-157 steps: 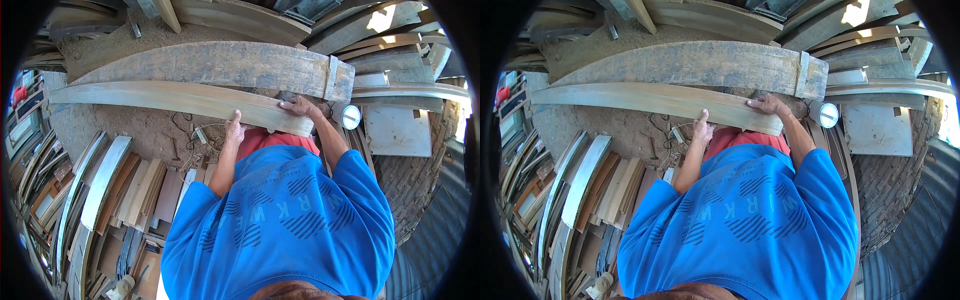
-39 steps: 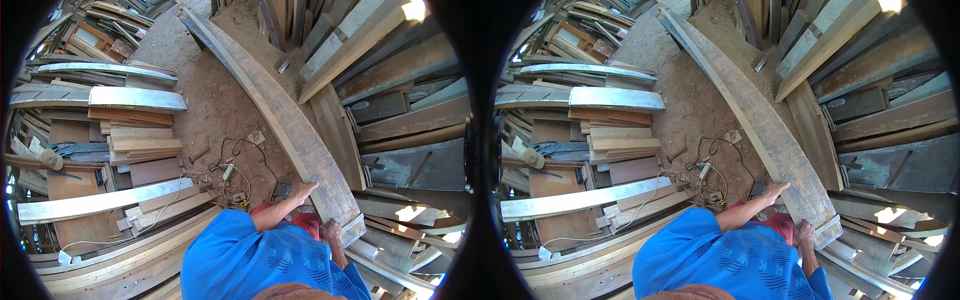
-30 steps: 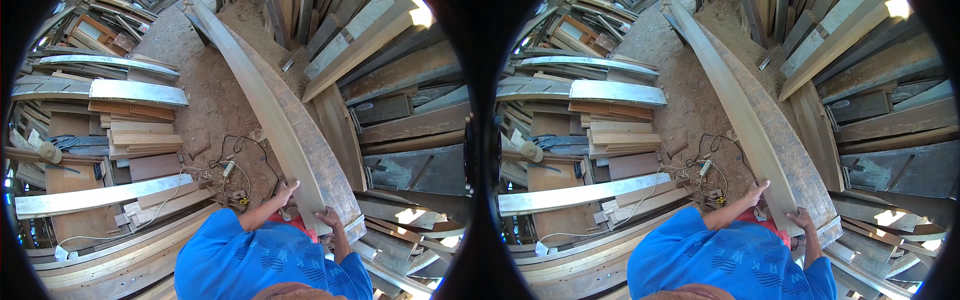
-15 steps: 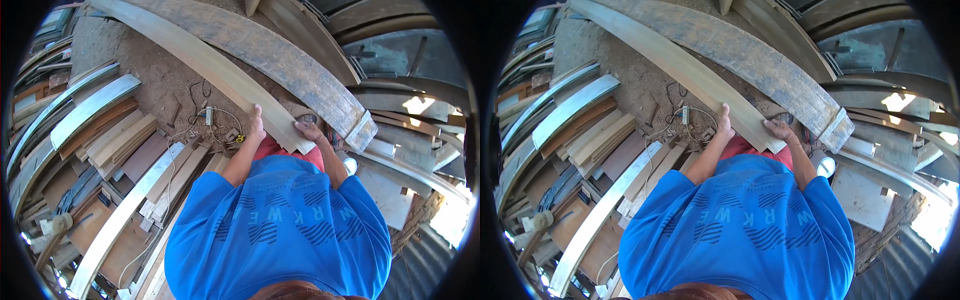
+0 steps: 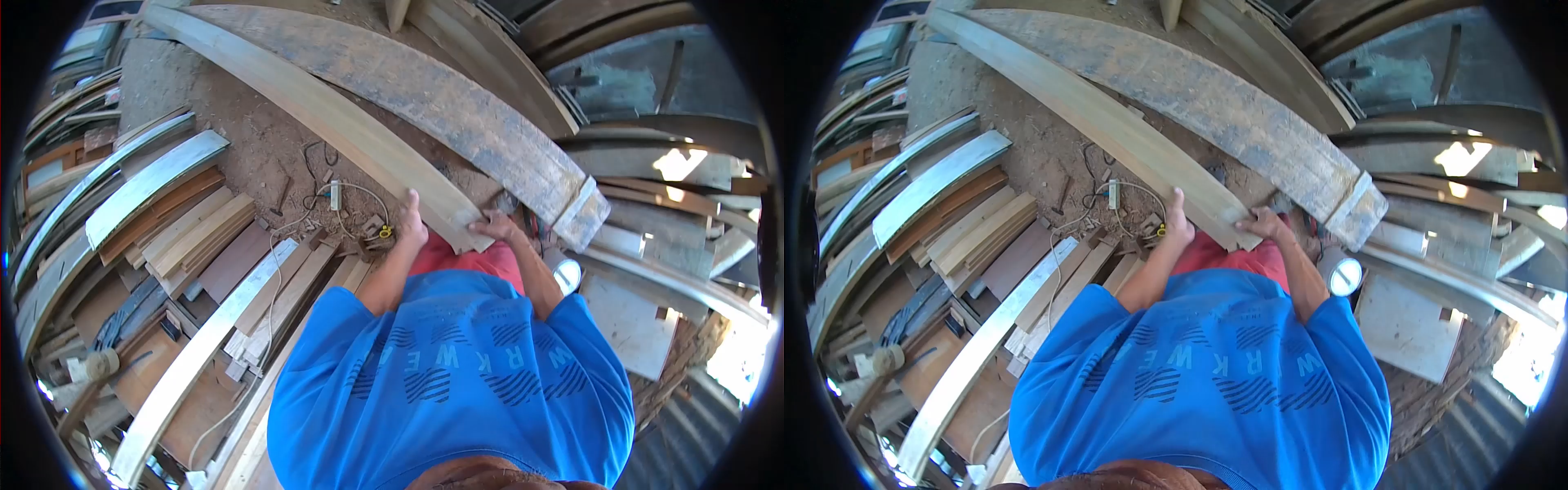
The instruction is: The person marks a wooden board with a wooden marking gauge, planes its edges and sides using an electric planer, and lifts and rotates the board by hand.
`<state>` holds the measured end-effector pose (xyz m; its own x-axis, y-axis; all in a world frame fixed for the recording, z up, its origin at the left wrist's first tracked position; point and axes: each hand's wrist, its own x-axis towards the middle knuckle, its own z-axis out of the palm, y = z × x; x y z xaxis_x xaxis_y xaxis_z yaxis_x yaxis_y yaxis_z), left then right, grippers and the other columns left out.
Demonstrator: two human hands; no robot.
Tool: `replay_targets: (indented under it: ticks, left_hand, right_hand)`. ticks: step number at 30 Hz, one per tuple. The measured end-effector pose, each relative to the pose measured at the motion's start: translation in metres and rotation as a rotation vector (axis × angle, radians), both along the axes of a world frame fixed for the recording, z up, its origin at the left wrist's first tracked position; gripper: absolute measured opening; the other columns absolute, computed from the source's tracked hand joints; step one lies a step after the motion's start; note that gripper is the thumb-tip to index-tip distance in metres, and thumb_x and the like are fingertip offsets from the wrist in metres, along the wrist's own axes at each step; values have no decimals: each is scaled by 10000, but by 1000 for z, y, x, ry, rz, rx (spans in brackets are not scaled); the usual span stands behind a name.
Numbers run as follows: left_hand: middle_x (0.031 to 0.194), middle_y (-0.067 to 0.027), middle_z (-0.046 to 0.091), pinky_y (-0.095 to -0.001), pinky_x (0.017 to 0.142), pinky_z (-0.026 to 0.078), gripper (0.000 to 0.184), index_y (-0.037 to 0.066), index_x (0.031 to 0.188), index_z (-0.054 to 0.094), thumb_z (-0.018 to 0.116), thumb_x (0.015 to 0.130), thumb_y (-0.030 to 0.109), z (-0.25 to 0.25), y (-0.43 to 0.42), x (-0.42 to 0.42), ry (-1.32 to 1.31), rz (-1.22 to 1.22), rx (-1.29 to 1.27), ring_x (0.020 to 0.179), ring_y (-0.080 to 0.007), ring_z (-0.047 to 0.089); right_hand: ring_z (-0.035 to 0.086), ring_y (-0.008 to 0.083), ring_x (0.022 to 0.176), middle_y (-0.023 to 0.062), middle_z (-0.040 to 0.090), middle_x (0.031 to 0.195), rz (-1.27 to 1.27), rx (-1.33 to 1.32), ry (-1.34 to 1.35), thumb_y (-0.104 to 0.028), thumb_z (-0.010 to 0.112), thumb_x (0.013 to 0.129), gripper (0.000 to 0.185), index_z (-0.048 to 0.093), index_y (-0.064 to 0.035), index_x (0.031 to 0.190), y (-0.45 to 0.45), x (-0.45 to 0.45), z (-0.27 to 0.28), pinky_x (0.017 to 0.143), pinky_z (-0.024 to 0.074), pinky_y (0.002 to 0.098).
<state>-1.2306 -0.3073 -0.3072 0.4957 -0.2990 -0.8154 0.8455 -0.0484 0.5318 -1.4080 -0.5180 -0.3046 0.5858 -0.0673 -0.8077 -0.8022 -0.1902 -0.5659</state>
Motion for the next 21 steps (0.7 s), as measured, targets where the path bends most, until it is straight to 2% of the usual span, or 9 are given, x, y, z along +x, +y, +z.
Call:
replay_targets:
  ticks: [2,4,8,11,13,15,16,18,21]
  left_hand:
    - [1472,-177,533,-482,1115,466,897,3,1533,372,592,963,660,30,-18,-32,5,24,112,1312,-323,562]
    - [1507,-178,500,-457,1123,451,915,13,1557,361,540,972,694,39,-39,-57,-89,139,184,1326,-316,546]
    - [1397,-197,605,-376,1090,446,1005,-19,1459,531,347,952,829,5,-57,-68,-171,121,346,1272,-308,582]
    - [1417,-192,593,-414,1092,450,1095,30,1514,487,264,897,908,-7,-94,-69,-187,263,233,1279,-302,580]
    - [1360,-166,616,-496,1055,472,1108,101,1483,510,271,833,966,63,-128,-64,59,410,-79,1231,-332,592]
    - [1357,-158,598,-523,1050,472,1104,104,1445,524,331,803,982,40,-128,-66,116,409,-412,1225,-360,579]
    - [1181,-128,664,-540,920,543,1091,128,1330,597,349,748,1017,54,-129,-66,151,367,-443,1091,-332,648]
    - [1088,-95,678,-511,865,566,1058,140,1265,626,362,739,1019,81,-137,-64,124,394,-489,1030,-299,669]
    - [1084,-87,684,-492,898,573,959,156,1304,606,401,809,951,145,-141,-40,88,379,-604,1013,-283,675]
  right_hand:
    - [732,287,1041,208,759,1110,33,-125,-40,-528,828,791,702,713,-7,1247,2,3,15,926,554,420]
    - [737,242,995,187,771,1063,-54,0,-167,-472,813,822,606,726,-38,1235,-3,0,43,909,559,404]
    - [716,382,1070,238,747,1083,178,-366,-145,-508,804,811,590,735,-27,1145,-18,6,106,930,556,480]
    - [699,414,1088,269,726,1104,316,-529,-97,-505,806,796,603,716,-18,1141,-33,12,156,947,547,508]
    - [697,419,1077,278,719,1096,376,-570,-104,-484,807,785,593,705,-10,1127,-36,11,182,945,542,520]
    - [703,417,1041,273,722,1051,419,-606,-168,-448,804,779,545,703,-4,1078,-40,11,211,925,542,528]
    - [705,421,1009,270,720,1018,411,-617,-242,-440,805,770,533,703,1,1052,-42,10,223,901,545,532]
    - [709,429,946,263,717,951,396,-625,-387,-422,805,751,510,702,10,1001,-43,8,250,855,550,541]
    - [709,430,861,250,706,869,351,-651,-575,-413,798,735,473,693,16,904,-43,29,320,774,556,533]
